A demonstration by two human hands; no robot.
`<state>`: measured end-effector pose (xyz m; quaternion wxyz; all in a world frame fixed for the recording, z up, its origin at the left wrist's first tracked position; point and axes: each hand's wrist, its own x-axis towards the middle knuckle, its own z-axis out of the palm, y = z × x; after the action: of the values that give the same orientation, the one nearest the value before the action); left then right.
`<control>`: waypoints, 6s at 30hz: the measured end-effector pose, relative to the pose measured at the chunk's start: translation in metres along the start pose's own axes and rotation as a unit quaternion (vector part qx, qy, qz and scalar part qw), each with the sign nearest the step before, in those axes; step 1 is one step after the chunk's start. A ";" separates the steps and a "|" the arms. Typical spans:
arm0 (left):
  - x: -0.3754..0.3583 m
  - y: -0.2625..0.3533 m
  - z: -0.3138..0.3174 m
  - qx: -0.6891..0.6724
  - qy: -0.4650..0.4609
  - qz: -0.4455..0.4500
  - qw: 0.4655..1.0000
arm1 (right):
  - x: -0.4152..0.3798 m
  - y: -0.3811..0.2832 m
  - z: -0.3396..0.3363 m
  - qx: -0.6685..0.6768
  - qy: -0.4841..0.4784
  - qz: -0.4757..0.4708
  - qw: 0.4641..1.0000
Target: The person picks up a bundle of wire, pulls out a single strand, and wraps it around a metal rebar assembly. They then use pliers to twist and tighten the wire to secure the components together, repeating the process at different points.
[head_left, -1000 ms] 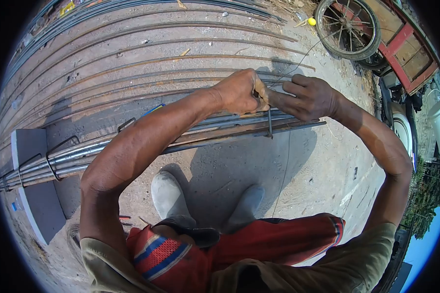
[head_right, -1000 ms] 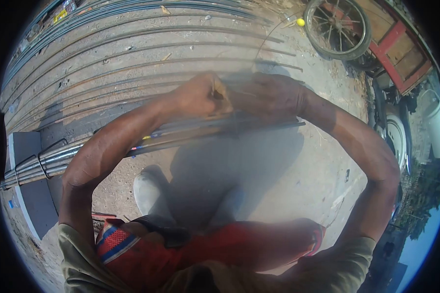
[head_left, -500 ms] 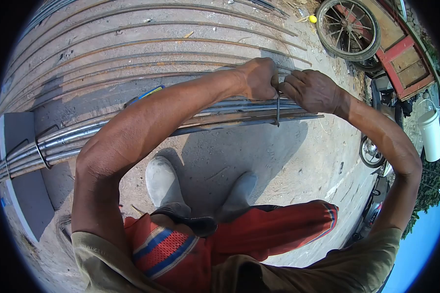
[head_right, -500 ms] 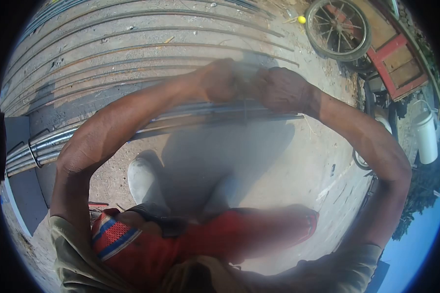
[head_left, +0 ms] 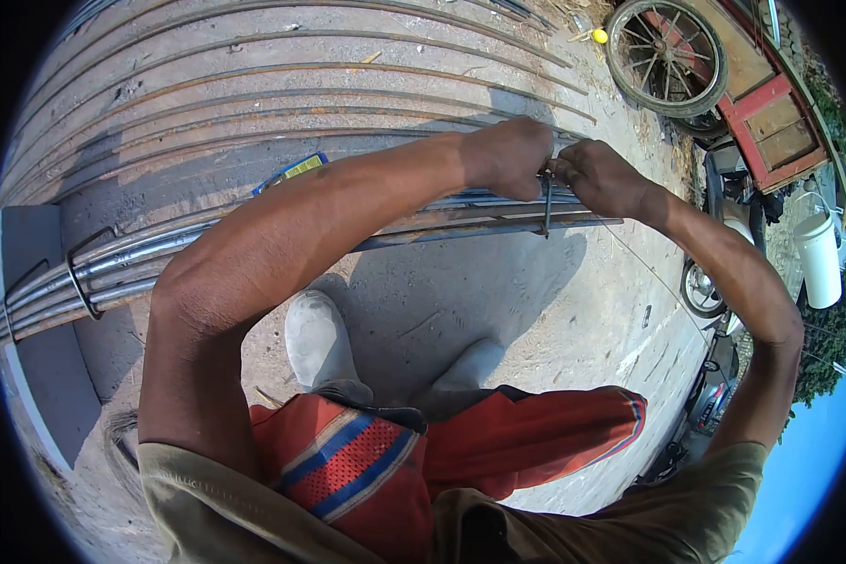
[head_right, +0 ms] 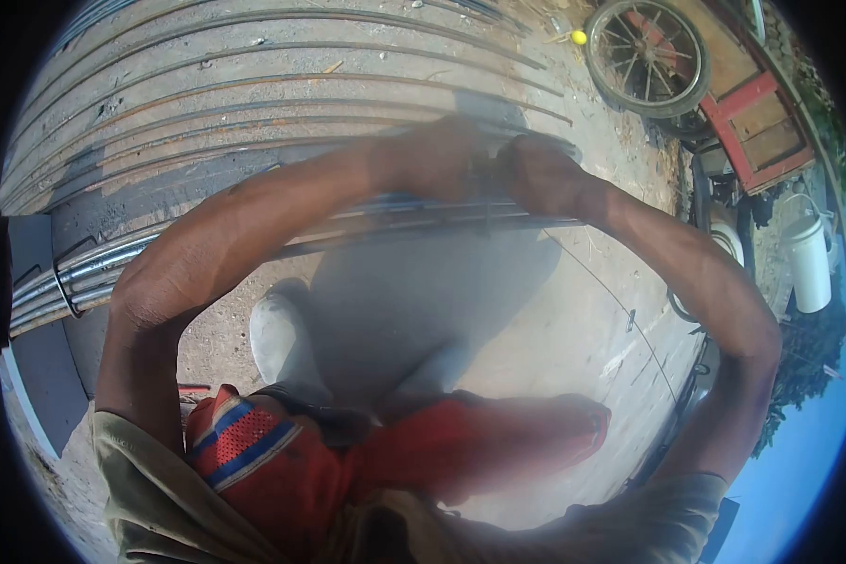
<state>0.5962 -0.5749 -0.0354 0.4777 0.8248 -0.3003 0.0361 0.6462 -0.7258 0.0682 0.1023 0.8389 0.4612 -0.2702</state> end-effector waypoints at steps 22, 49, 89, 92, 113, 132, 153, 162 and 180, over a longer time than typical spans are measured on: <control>-0.014 0.020 0.033 0.192 0.145 -0.058 0.969 | 0.026 0.033 -0.052 0.035 -0.186 -0.129 0.973; -0.431 0.198 0.077 -0.045 0.586 -0.677 0.442 | 0.049 -0.063 -0.110 0.243 0.318 -0.214 0.891; 0.095 0.471 -0.075 -0.445 0.257 -0.630 0.582 | -0.392 -0.093 -0.123 0.838 -0.014 0.101 0.536; 0.099 0.470 -0.040 -0.376 0.223 -0.584 0.684 | -0.407 -0.069 -0.124 0.845 -0.018 0.127 0.519; 0.161 0.396 -0.071 -0.351 0.360 -0.414 0.759 | -0.297 0.018 -0.269 0.779 -0.303 0.264 0.482; 0.247 0.372 0.070 -0.217 0.701 -0.604 0.313 | -0.218 0.235 -0.275 0.407 -0.270 0.028 0.872; 0.022 0.097 0.204 -0.157 0.708 -0.517 0.455 | 0.080 0.089 -0.158 -0.268 0.044 -0.480 0.834; 0.041 0.095 0.193 -0.246 0.746 -0.452 0.423 | 0.108 0.071 -0.095 -0.233 0.100 -0.594 0.763; 0.030 0.096 0.172 -0.316 0.653 -0.499 0.475 | 0.086 0.075 -0.088 -0.201 0.101 -0.572 0.789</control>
<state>0.5305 -0.7630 -0.0449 0.7017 0.3667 0.5690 0.2222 0.7764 -0.6684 0.0881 0.0478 0.4050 0.9082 -0.0941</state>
